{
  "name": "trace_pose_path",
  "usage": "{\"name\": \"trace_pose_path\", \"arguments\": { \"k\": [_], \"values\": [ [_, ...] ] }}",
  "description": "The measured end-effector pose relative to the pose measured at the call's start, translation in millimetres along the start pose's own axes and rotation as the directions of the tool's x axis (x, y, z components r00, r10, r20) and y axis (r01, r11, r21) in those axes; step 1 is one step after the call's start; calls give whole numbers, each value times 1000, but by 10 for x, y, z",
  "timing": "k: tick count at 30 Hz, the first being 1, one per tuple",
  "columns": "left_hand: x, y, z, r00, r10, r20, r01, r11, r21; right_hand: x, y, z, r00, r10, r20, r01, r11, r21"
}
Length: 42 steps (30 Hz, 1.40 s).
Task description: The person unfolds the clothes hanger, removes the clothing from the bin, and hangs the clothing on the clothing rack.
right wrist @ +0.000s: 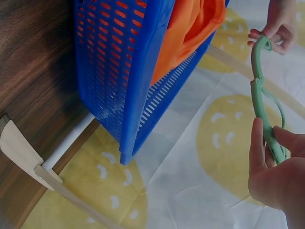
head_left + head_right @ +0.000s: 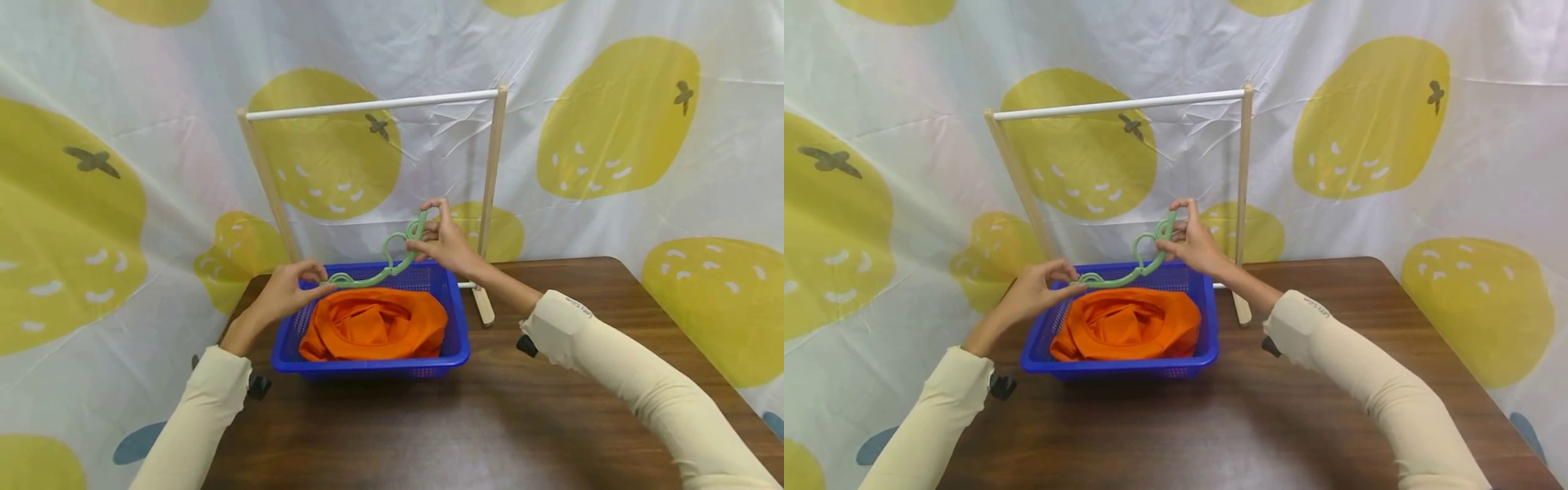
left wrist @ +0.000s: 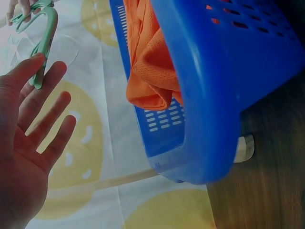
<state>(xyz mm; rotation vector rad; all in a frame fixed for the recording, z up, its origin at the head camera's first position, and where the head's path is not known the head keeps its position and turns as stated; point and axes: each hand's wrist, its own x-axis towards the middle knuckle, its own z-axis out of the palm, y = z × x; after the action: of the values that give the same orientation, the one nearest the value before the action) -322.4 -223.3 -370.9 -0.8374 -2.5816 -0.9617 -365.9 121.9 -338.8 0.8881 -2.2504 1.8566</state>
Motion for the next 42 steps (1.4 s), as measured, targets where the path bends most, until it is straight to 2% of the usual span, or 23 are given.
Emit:
{"name": "trace_pose_path", "arguments": {
  "k": [10, 16, 20, 25, 33, 42],
  "values": [
    [48, 43, -16, 1000, -14, 7, 14, 998, -63, 11, -26, 16, 1000, 26, -13, -25, 1000, 15],
    [115, 86, 12, 999, 48, 7, -47, 992, -115, 43, -47, 53, 999, 34, -9, -33, 997, 63],
    [142, 100, 41, 998, 64, -3, -63, 988, -138, 44, -67, 69, 999, 40, -2, -40, 996, 82],
    [167, 128, 48, 999, 40, -36, -45, 985, -168, 41, -73, 50, 999, 44, -12, -42, 995, 93],
    [189, 187, 52, 997, 3, -81, -22, 973, -229, 42, -68, 5, 1000, 0, -2, 0, 995, 98],
    [192, 252, 51, 995, -26, -95, 1, 967, -254, -19, -49, -91, 999, -32, 10, 32, 999, 11]
  ]
}}
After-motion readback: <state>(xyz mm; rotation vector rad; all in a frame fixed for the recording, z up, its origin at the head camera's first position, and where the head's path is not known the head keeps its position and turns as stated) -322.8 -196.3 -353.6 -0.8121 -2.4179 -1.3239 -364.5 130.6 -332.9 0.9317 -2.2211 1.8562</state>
